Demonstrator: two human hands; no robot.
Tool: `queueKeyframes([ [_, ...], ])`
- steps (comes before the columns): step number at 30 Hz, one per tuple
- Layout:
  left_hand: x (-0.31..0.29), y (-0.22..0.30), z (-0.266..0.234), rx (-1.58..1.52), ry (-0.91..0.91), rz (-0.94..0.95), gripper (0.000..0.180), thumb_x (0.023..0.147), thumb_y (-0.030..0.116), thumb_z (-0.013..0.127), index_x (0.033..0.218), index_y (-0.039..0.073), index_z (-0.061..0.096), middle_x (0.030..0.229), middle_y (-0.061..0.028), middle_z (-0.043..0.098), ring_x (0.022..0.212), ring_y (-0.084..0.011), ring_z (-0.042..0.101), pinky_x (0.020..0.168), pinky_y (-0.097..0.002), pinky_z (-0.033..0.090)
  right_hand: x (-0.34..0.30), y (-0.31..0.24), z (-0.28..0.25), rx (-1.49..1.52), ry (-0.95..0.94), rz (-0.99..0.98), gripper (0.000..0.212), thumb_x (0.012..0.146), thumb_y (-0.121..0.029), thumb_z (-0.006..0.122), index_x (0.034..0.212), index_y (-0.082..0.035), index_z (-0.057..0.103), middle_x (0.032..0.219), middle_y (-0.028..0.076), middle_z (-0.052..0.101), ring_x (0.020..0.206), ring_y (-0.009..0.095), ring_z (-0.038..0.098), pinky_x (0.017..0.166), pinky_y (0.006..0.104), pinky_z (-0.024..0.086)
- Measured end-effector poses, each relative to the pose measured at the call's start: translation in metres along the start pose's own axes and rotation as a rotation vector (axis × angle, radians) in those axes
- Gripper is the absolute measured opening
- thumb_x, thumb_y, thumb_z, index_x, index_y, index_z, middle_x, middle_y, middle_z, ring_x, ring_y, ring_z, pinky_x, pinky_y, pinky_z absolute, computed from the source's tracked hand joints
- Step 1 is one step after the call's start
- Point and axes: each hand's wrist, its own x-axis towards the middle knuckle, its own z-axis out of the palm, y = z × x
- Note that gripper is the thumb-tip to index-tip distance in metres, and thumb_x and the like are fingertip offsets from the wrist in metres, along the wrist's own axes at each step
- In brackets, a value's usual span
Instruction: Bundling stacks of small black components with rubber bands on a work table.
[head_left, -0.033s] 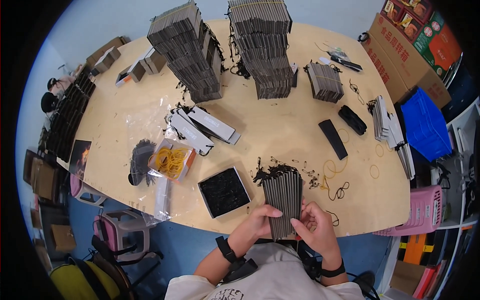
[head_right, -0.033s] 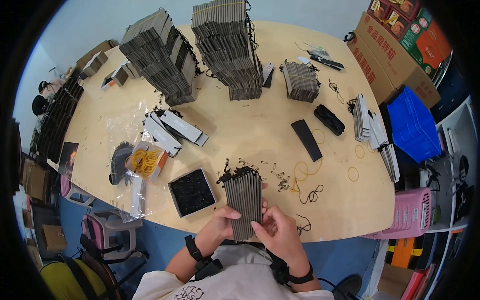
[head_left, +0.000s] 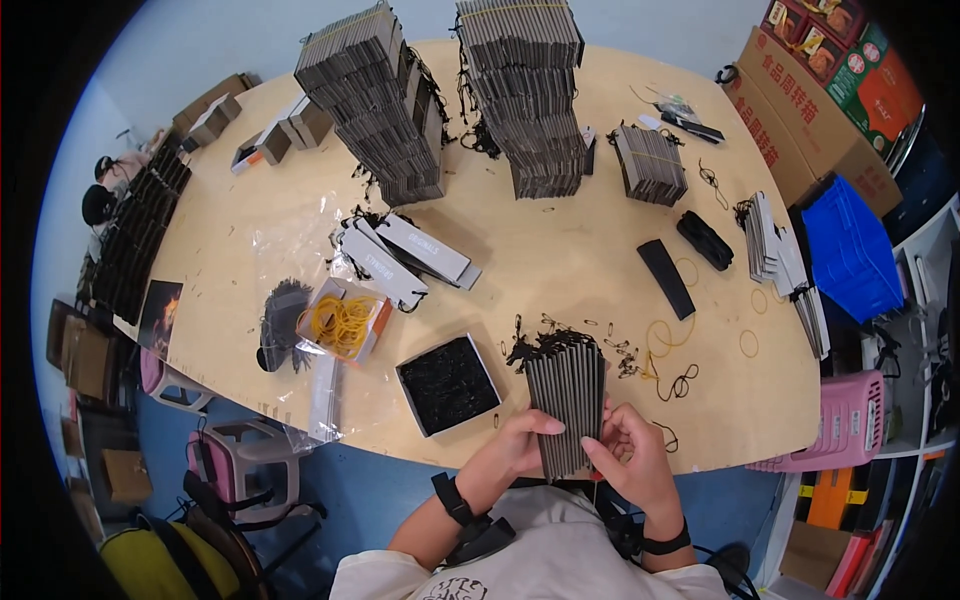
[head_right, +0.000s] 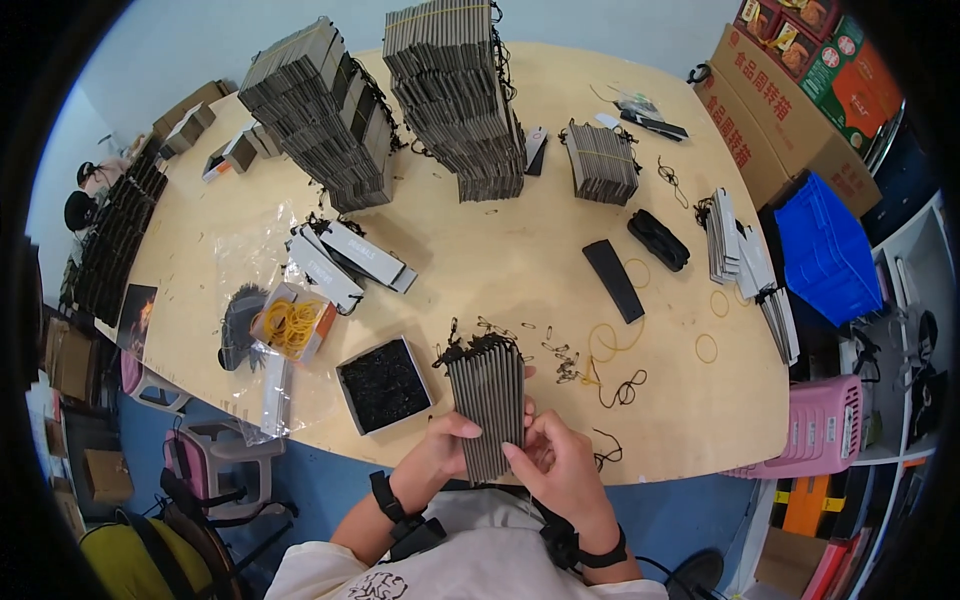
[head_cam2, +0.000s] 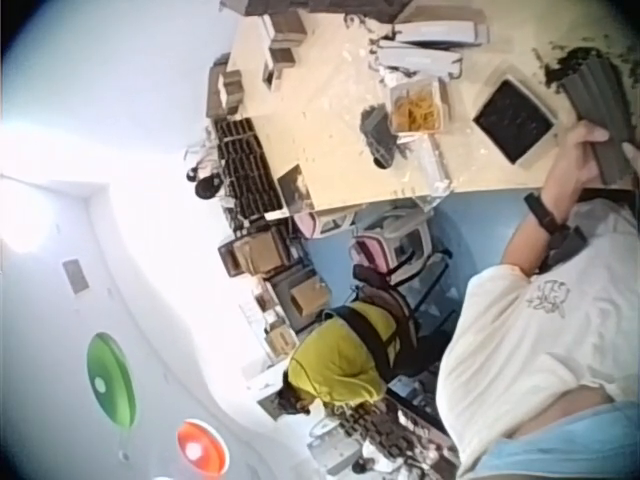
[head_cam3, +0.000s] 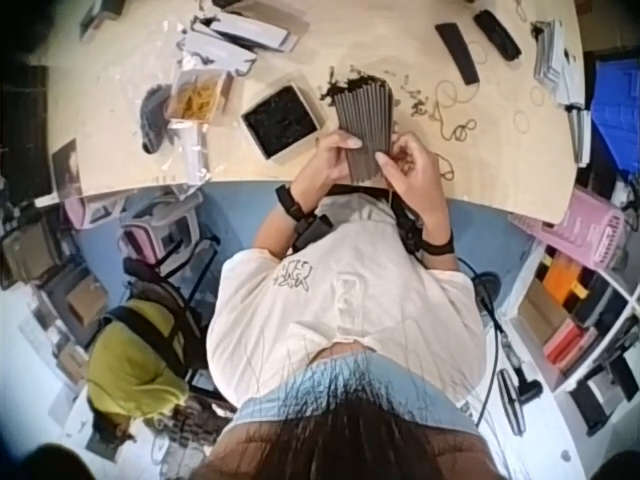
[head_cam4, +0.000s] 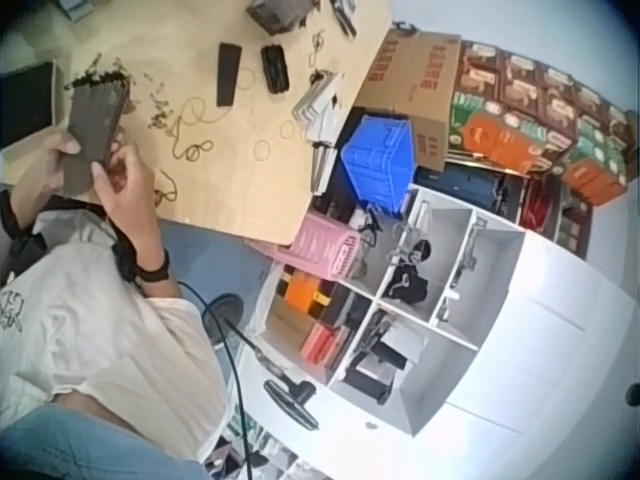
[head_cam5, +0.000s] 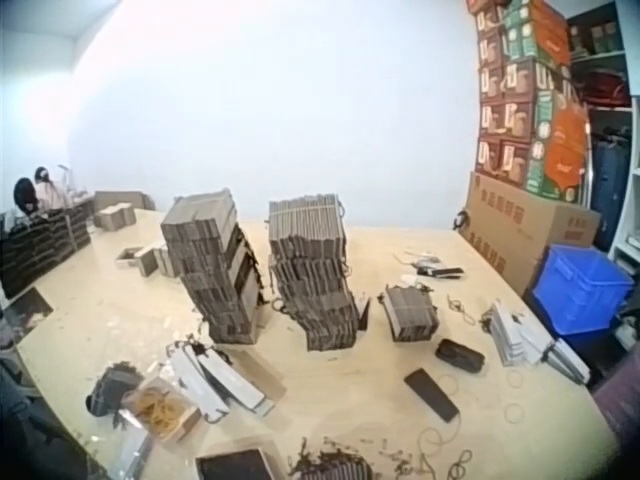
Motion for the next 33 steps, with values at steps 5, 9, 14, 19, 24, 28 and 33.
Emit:
queueKeyframes([
  [5,0.002,-0.006,-0.016,-0.076,-0.194,0.047,0.073,0.071,0.008,0.059,0.14,-0.001,0.039,0.13,-0.017,0.054,0.119,-0.028,0.056,0.103,-0.0424,0.047,-0.001,-0.006,0.0,0.0,-0.016,-0.001,0.028,0.084,-0.009,0.074,0.084,-0.003,0.047,0.067,0.0,0.056,0.055,0.001,0.049,0.047,0.0187,0.038],
  [9,0.003,-0.007,-0.02,-0.033,-0.173,0.07,0.069,0.071,0.007,0.059,0.137,-0.002,0.042,0.129,-0.018,0.055,0.116,-0.0282,0.058,0.103,-0.042,0.047,0.0,-0.009,0.002,0.021,-0.017,0.004,0.027,0.085,-0.007,0.073,0.085,-0.002,0.046,0.072,0.001,0.058,0.06,0.002,0.051,0.05,0.0199,0.041],
  [14,0.002,-0.006,-0.019,0.007,-0.132,0.085,0.069,0.07,0.007,0.06,0.135,-0.003,0.043,0.128,-0.0185,0.056,0.114,-0.0288,0.059,0.1,-0.0424,0.049,-0.001,-0.003,0.001,-0.029,-0.043,-0.015,0.026,0.085,-0.002,0.071,0.091,-0.002,0.046,0.074,0.002,0.057,0.058,0.002,0.056,0.046,0.0173,0.04],
  [19,0.001,-0.005,-0.017,0.028,-0.126,0.082,0.069,0.069,0.008,0.061,0.135,-0.003,0.043,0.128,-0.0181,0.056,0.114,-0.0289,0.059,0.099,-0.0424,0.049,0.0,-0.001,0.001,-0.045,-0.058,-0.046,0.029,0.084,-0.002,0.072,0.095,-0.001,0.044,0.075,0.002,0.057,0.057,0.002,0.056,0.046,0.0177,0.04],
  [24,0.002,-0.006,-0.016,0.03,-0.131,0.092,0.07,0.068,0.009,0.06,0.135,-0.003,0.043,0.129,-0.0184,0.056,0.114,-0.0294,0.059,0.1,-0.0431,0.049,-0.002,-0.005,0.002,-0.008,-0.054,0.003,0.03,0.084,-0.006,0.073,0.093,-0.001,0.045,0.075,0.004,0.058,0.059,0.005,0.056,0.049,0.0207,0.043],
  [28,0.003,-0.008,-0.019,-0.042,-0.126,0.075,0.073,0.067,0.008,0.059,0.137,-0.003,0.041,0.129,-0.0192,0.055,0.115,-0.0313,0.059,0.102,-0.0448,0.048,0.0,-0.008,0.002,-0.16,-0.031,-0.026,0.034,0.083,-0.015,0.075,0.09,-0.002,0.044,0.071,0.006,0.06,0.057,0.01,0.058,0.051,0.0252,0.046],
  [33,0.003,-0.008,-0.019,-0.031,-0.13,0.091,0.074,0.066,0.007,0.058,0.137,-0.003,0.041,0.129,-0.0192,0.055,0.115,-0.0324,0.059,0.103,-0.0453,0.047,0.001,-0.008,0.002,-0.189,-0.03,-0.038,0.038,0.082,-0.019,0.076,0.091,-0.002,0.044,0.071,0.007,0.06,0.055,0.014,0.06,0.051,0.0275,0.047],
])
